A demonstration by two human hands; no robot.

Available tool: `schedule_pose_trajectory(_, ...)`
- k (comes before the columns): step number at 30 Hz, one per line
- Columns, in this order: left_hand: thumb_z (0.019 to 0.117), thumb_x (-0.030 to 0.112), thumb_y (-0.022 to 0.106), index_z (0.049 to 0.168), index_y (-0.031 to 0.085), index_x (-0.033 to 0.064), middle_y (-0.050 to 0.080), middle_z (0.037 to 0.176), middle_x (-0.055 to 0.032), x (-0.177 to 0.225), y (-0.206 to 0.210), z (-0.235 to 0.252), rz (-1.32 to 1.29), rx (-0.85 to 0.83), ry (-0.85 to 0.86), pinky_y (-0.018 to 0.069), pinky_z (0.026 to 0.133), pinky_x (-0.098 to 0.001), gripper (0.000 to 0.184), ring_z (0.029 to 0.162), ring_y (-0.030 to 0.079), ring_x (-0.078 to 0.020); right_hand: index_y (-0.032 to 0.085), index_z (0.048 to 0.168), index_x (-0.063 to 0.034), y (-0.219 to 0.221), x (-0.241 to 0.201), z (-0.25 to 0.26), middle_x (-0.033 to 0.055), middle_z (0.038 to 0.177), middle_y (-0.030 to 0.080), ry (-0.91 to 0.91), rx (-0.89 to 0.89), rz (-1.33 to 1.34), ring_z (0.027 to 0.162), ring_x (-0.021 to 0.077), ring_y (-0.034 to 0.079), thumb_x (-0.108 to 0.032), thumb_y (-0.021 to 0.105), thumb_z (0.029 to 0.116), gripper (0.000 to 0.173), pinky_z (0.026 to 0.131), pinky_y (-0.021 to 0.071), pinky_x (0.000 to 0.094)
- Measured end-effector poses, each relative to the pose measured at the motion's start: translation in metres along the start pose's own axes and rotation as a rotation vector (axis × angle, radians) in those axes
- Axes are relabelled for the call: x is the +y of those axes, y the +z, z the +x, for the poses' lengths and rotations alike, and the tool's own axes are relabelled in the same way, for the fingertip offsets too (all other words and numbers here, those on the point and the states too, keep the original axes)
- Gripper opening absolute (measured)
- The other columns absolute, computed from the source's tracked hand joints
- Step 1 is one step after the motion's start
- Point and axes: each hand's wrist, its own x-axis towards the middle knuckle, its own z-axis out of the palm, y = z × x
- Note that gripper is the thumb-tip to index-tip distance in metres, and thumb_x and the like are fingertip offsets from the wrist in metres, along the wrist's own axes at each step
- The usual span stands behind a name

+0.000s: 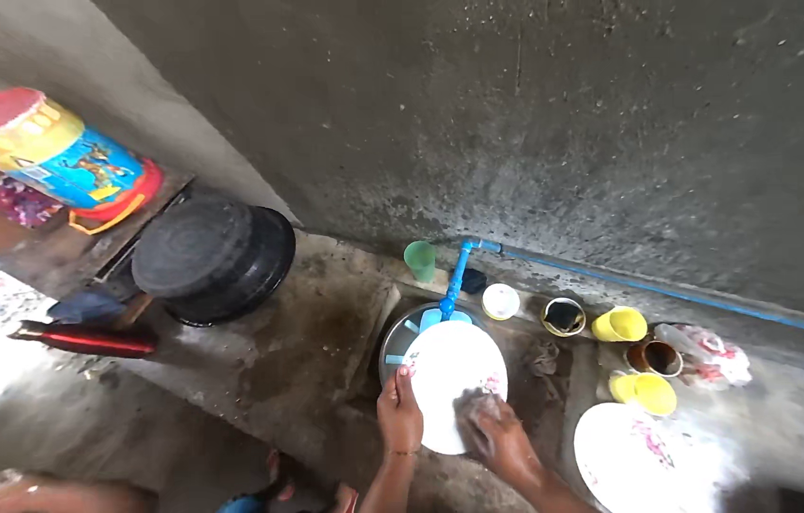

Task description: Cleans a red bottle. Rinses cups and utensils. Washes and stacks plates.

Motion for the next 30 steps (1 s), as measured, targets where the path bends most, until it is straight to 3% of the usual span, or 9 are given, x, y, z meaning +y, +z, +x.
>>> schedule_pose_trajectory(2,0.109,0.015,0.045,0.103,0.069,-0.0049,0.071,0.094,-0.0033,0.002,-0.001,-0.001,-0.015,-0.017,-0.013,0.0505,0.086,-0.0179,0.031,0.09,0.063,0.0024,0.077,0.108,0.0033,-0.01,0.016,0.017,0.0274,0.113,0.071,0.141,0.039,-0.041,0.11,0.0469,0.067,-0.012,0.069,0.0901,0.024,0.098,0.0538,0.0585)
schedule_pose_trajectory(5,0.108,0.015,0.047,0.102,0.07,-0.0036,0.07,0.09,-0.0036,0.005,0.01,-0.018,0.006,-0.122,-0.007,0.0517,0.083,-0.0208,0.03,0.086,0.064,0.0002,0.077,0.107,0.0025,-0.001,0.008,0.049,0.0251,0.112,0.072,0.249,0.243,-0.053,0.108,0.0436,0.068,-0.009,0.067,0.0912,0.022,0.096,0.0552,0.0547)
schedule_pose_trajectory(7,0.1074,0.016,0.048,0.101,0.071,-0.0024,0.07,0.086,-0.0045,0.001,0.013,-0.022,0.042,-0.151,0.021,0.0522,0.08,-0.0233,0.03,0.082,0.064,-0.0018,0.077,0.106,0.0022,0.012,-0.014,0.04,0.0232,0.11,0.073,0.203,0.24,0.011,0.104,0.0399,0.071,-0.01,0.067,0.0911,0.022,0.093,0.0578,0.05)
schedule_pose_trajectory(10,0.1077,0.015,0.047,0.101,0.07,-0.0045,0.071,0.091,-0.0056,-0.006,0.0,-0.017,0.055,-0.078,0.031,0.0517,0.084,-0.0218,0.031,0.087,0.065,-0.001,0.079,0.101,-0.0033,0.021,-0.023,0.002,0.0178,0.105,0.076,0.04,0.169,-0.008,0.099,0.0356,0.073,-0.015,0.068,0.0878,0.021,0.088,0.0598,0.047)
schedule_pose_trajectory(15,0.1073,0.017,0.049,0.098,0.071,-0.0021,0.071,0.088,-0.003,-0.002,-0.007,-0.016,0.073,-0.116,0.058,0.0518,0.081,-0.0196,0.031,0.084,0.065,0.0011,0.077,0.107,0.0026,-0.002,0.012,0.03,0.0264,0.112,0.072,0.188,0.166,-0.095,0.108,0.0467,0.069,-0.009,0.068,0.0909,0.022,0.097,0.0545,0.0583)
schedule_pose_trajectory(18,0.1068,0.019,0.049,0.1,0.071,-0.0017,0.071,0.085,-0.0038,-0.001,-0.003,-0.022,0.12,-0.161,0.138,0.052,0.076,-0.0207,0.031,0.079,0.065,-0.0003,0.078,0.105,0.0012,-0.007,0.021,0.045,0.0259,0.109,0.073,0.138,0.223,-0.166,0.105,0.0474,0.069,-0.009,0.068,0.0895,0.021,0.094,0.0553,0.0591)
schedule_pose_trajectory(20,0.107,0.018,0.049,0.101,0.071,-0.0022,0.071,0.085,-0.0043,0.001,-0.003,-0.019,0.129,-0.128,0.144,0.0518,0.076,-0.02,0.031,0.079,0.065,0.0001,0.078,0.107,0.0019,-0.009,0.021,0.032,0.0261,0.111,0.073,0.177,0.164,-0.182,0.107,0.0479,0.069,-0.009,0.067,0.0906,0.022,0.096,0.0543,0.0601)
schedule_pose_trajectory(25,0.107,0.02,0.05,0.098,0.068,-0.0017,0.065,0.081,-0.0054,-0.002,-0.006,-0.013,0.169,-0.081,0.06,0.0504,0.074,-0.0287,0.03,0.076,0.061,-0.0081,0.072,0.118,0.0049,-0.011,-0.021,-0.004,0.0266,0.124,0.068,0.558,-0.188,0.066,0.121,0.0425,0.063,-0.013,0.064,0.0974,0.028,0.108,0.0485,0.0522)
schedule_pose_trajectory(30,0.1085,0.018,0.045,0.103,0.067,-0.0047,0.068,0.091,-0.0092,0.001,0.007,-0.02,0.11,-0.083,0.044,0.0503,0.084,-0.0279,0.032,0.088,0.063,-0.0078,0.077,0.105,0.0027,-0.001,-0.048,0.008,0.0207,0.107,0.074,0.319,0.03,0.107,0.107,0.0376,0.07,-0.008,0.07,0.0889,0.02,0.097,0.0559,0.0491)
